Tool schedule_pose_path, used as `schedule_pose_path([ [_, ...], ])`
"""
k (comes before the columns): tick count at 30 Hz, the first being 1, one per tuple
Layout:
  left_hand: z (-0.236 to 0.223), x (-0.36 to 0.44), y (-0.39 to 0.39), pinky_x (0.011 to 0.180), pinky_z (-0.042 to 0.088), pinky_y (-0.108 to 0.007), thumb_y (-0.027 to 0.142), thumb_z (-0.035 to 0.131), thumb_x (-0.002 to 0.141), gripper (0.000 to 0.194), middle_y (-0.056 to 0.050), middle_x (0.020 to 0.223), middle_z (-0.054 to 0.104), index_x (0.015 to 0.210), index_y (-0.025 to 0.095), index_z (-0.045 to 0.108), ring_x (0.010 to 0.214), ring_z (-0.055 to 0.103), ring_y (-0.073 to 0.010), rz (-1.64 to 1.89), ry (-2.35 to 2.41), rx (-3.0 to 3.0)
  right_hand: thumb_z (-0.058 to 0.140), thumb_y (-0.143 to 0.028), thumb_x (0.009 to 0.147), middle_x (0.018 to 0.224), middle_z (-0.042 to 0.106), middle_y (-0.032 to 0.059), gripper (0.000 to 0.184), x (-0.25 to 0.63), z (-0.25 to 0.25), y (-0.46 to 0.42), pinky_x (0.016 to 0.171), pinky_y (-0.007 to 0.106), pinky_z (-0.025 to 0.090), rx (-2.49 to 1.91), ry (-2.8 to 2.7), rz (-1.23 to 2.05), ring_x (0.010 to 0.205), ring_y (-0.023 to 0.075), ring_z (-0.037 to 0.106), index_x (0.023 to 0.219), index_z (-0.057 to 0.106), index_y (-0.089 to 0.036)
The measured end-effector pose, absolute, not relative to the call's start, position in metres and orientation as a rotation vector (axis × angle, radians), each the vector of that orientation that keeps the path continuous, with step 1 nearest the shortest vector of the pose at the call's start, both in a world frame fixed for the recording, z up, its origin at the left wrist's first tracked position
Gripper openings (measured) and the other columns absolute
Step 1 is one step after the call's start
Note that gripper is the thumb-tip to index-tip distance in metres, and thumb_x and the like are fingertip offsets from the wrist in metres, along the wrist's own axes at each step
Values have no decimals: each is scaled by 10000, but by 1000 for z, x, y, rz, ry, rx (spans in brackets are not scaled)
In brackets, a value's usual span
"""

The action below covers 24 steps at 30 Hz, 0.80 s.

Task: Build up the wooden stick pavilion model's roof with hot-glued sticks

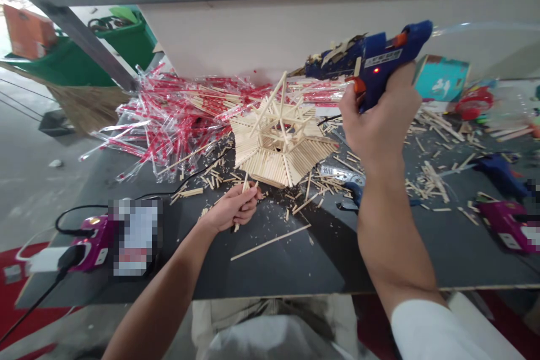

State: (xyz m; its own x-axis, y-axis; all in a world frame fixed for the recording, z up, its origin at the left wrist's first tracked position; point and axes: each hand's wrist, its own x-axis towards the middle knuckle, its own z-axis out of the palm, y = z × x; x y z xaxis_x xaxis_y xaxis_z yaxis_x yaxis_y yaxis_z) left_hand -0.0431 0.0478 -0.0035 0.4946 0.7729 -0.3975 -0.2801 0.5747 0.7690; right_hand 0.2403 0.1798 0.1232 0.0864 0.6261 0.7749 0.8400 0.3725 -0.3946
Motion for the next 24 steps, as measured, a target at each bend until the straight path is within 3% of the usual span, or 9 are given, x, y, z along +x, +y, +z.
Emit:
schedule_pose_path([
  [5,-5,-44,49,379,200,-111,493,660,1009,325,102,628,293,965,179,587,452,210,-25,699,803,697,619,-404,867,735,620,34,319,241,123,179,630,402,521,-1298,-1621,-249,666,264,660,1134,516,-264],
  [10,-5,-44,48,382,197,-111,487,658,1011,319,102,629,285,966,180,583,459,204,-26,699,806,699,610,-394,875,773,631,45,320,242,123,180,652,411,542,-1314,-1633,-252,745,289,692,1162,518,-285],
  [24,-4,-43,49,381,197,-115,493,659,1007,326,104,629,283,969,180,581,454,206,-29,696,810,705,563,-467,925,845,630,66,511,249,118,183,683,429,566,-1291,-1678,-173,867,331,735,1385,464,-266],
])
